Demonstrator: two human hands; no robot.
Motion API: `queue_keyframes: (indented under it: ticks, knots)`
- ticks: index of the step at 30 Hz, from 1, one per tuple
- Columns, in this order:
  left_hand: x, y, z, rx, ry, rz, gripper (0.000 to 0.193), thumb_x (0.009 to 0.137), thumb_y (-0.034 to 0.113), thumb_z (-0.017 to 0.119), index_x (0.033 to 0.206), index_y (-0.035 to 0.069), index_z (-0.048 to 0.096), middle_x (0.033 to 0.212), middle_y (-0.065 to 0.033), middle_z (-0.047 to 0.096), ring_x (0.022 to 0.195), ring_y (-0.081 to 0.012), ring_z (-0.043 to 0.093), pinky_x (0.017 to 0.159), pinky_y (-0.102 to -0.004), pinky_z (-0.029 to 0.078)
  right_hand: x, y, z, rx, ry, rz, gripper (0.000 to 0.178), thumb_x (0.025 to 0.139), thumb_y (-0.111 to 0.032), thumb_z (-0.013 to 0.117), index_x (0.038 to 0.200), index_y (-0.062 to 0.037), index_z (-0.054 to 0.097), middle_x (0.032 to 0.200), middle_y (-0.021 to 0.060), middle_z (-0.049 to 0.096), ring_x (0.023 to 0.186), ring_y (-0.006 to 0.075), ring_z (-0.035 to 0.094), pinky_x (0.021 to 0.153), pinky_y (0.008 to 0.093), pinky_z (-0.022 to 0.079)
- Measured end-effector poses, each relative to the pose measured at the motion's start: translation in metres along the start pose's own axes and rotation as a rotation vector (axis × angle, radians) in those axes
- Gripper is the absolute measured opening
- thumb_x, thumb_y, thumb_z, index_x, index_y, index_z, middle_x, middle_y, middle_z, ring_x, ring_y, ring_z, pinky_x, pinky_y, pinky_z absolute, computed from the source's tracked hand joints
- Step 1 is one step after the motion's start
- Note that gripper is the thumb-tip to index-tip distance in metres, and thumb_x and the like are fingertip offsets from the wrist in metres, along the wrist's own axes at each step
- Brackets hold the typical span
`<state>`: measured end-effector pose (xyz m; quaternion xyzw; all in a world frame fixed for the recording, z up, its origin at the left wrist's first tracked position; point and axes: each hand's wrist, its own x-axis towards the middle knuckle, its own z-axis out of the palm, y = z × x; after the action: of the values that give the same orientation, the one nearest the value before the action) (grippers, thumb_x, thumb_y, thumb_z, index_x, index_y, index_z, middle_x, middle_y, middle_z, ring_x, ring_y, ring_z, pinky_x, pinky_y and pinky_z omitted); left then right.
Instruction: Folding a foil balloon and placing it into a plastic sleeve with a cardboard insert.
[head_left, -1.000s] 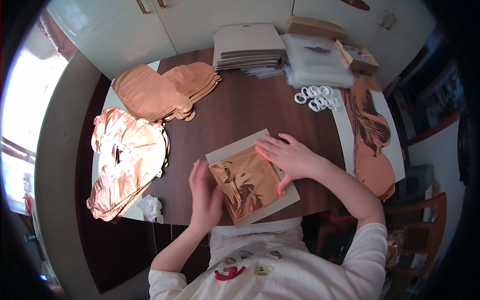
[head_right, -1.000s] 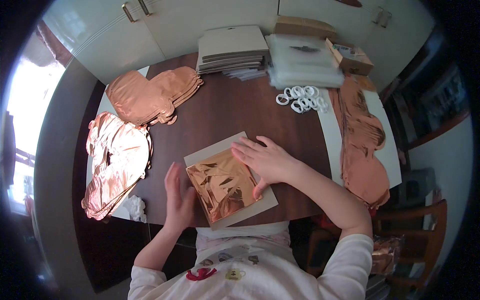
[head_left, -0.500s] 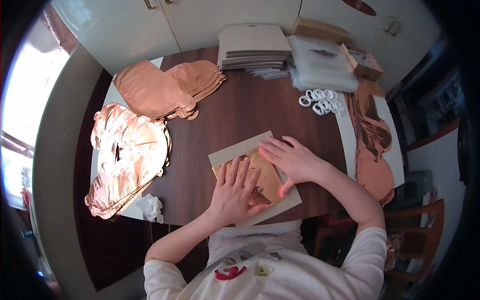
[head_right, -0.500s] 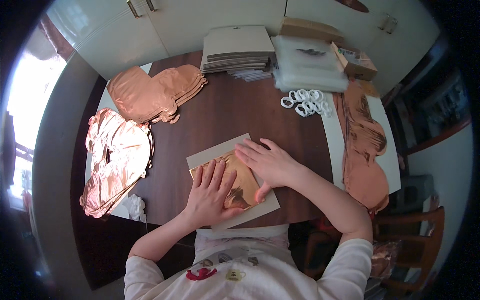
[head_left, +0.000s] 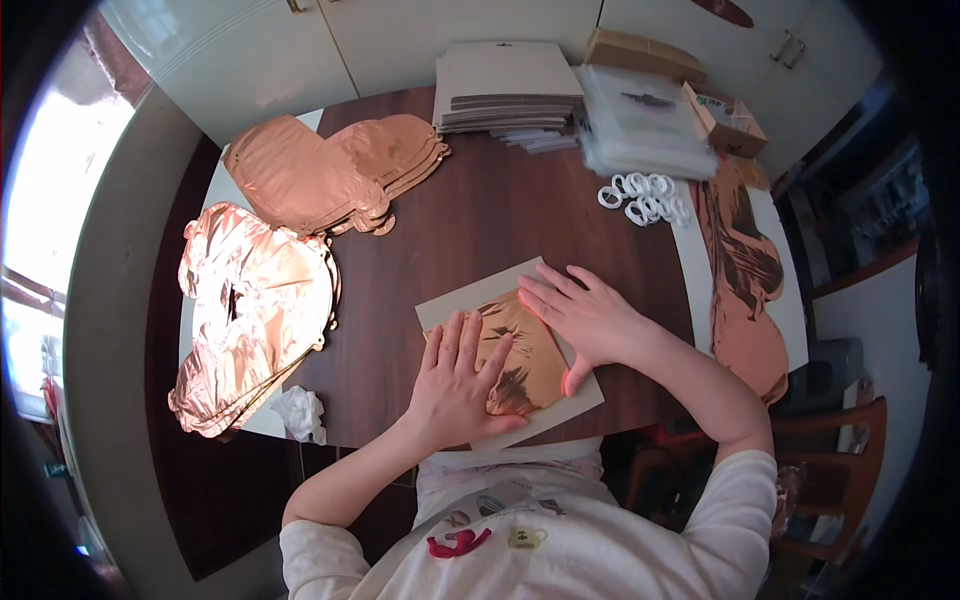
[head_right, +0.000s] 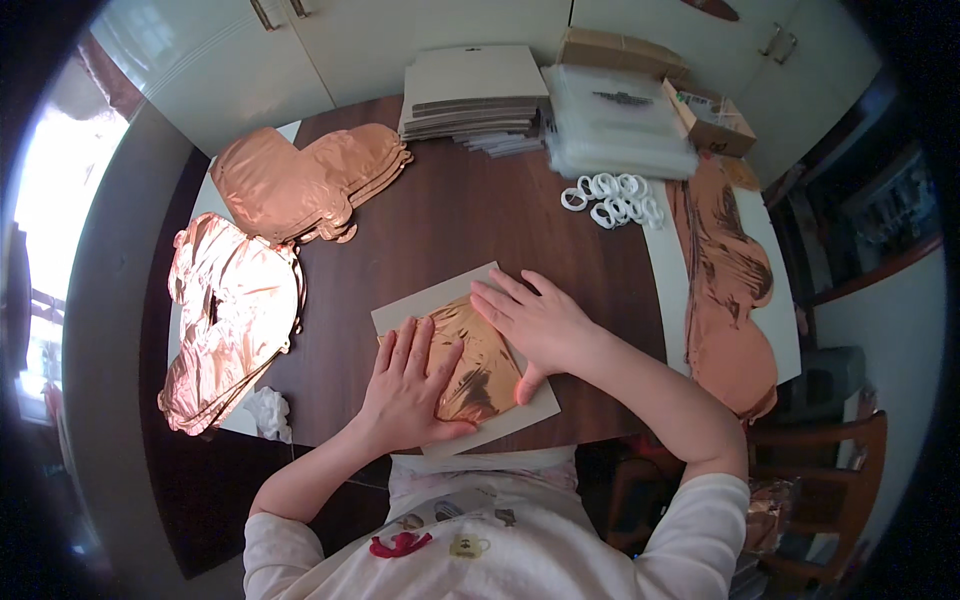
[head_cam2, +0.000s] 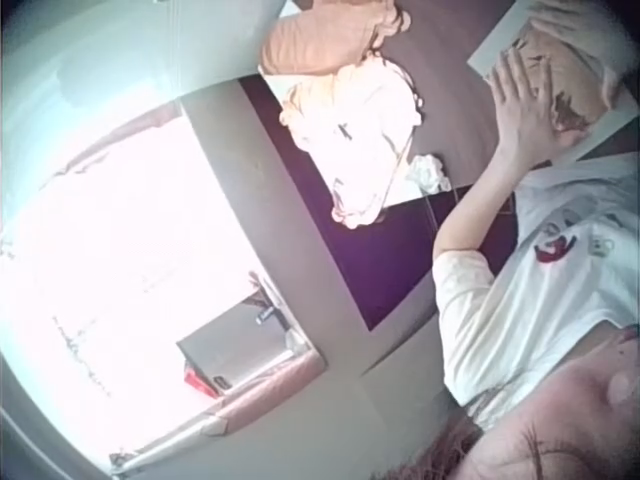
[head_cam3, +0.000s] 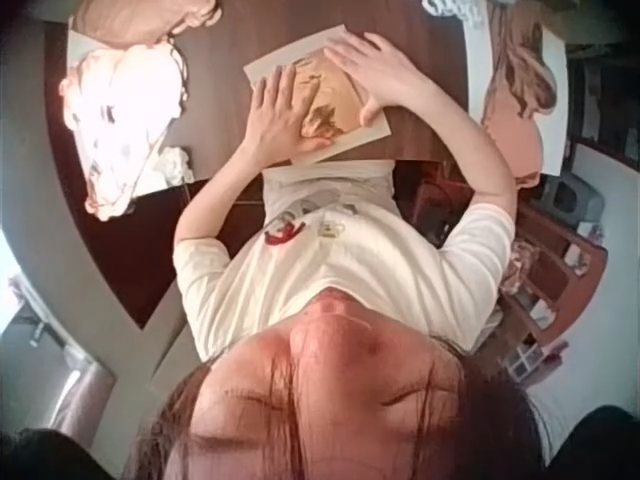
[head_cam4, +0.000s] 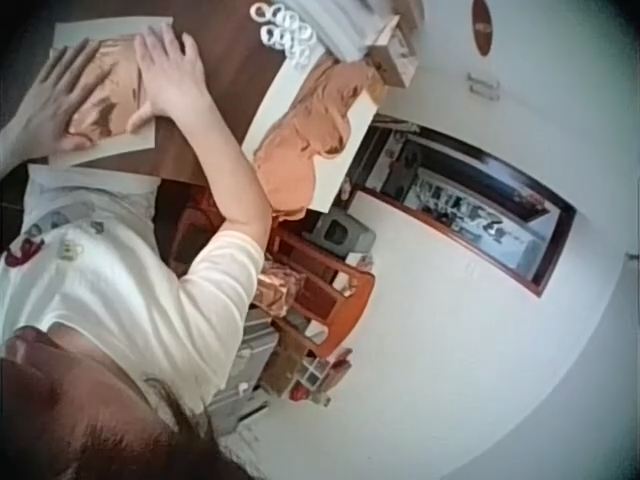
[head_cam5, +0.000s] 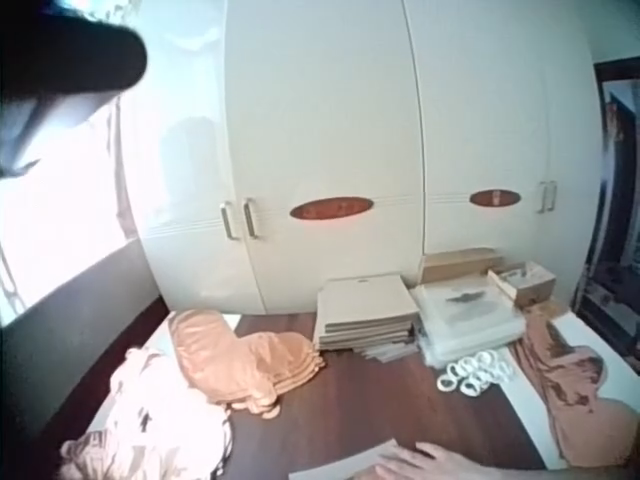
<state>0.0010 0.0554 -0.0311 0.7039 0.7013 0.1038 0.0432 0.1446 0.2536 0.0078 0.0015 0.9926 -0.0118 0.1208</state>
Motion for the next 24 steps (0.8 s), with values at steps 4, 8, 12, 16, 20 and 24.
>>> queue_keyframes:
  ticks: [4,8,12,16,20,24]
  knots:
    - [-0.002,0.000,0.001,0.003,-0.008,0.000,0.100,0.067,0.074,0.057,0.142,0.011,0.035,0.143,-0.0309,0.026,0.134,-0.0472,0.023,0.108,-0.0580,0.017,0.003,0.000,0.006,0.042,0.015,-0.025,0.124,0.052,-0.069,0.070,0.142,0.0024,0.025,0.150,0.0144,0.024,0.141,0.0279,0.017,0.113,0.0445,0.018]
    - [-0.001,0.000,0.001,-0.016,-0.012,-0.003,0.101,0.068,0.072,0.057,0.142,0.008,0.034,0.144,-0.0302,0.026,0.135,-0.0465,0.022,0.108,-0.0578,0.017,0.010,-0.011,0.015,0.067,0.077,-0.133,0.114,0.063,-0.068,0.065,0.142,0.0032,0.024,0.150,0.0157,0.024,0.141,0.0280,0.018,0.115,0.0429,0.015]
    - [0.000,-0.001,0.001,-0.013,-0.011,-0.002,0.102,0.068,0.072,0.057,0.142,0.006,0.034,0.143,-0.0302,0.027,0.135,-0.0459,0.022,0.108,-0.0577,0.017,0.013,-0.011,0.013,0.103,0.086,-0.136,0.119,0.058,-0.067,0.068,0.143,0.0018,0.022,0.150,0.0151,0.024,0.140,0.0267,0.020,0.115,0.0430,0.016]
    - [0.001,-0.003,0.001,-0.007,-0.004,-0.005,0.104,0.066,0.074,0.057,0.140,0.004,0.034,0.143,-0.0305,0.028,0.135,-0.0458,0.023,0.108,-0.0572,0.017,0.015,-0.008,0.012,0.118,0.068,-0.101,0.126,0.052,-0.068,0.071,0.144,0.0008,0.021,0.151,0.0144,0.022,0.141,0.0253,0.019,0.115,0.0440,0.015]
    - [-0.001,-0.004,-0.001,-0.034,-0.016,-0.005,0.108,0.064,0.075,0.059,0.140,0.002,0.034,0.142,-0.0306,0.028,0.135,-0.0446,0.025,0.109,-0.0543,0.019,0.012,-0.010,0.011,0.116,0.038,-0.043,0.130,0.048,-0.069,0.073,0.144,0.0001,0.020,0.152,0.0135,0.020,0.141,0.0249,0.017,0.115,0.0452,0.014]
    - [-0.006,-0.012,-0.005,-0.031,-0.041,0.008,0.110,0.063,0.075,0.061,0.140,0.001,0.033,0.143,-0.0296,0.029,0.135,-0.0427,0.026,0.109,-0.0529,0.020,0.011,-0.007,0.009,0.091,-0.008,-0.031,0.136,0.043,-0.069,0.074,0.146,-0.0011,0.016,0.153,0.0125,0.017,0.142,0.0250,0.015,0.115,0.0459,0.013]
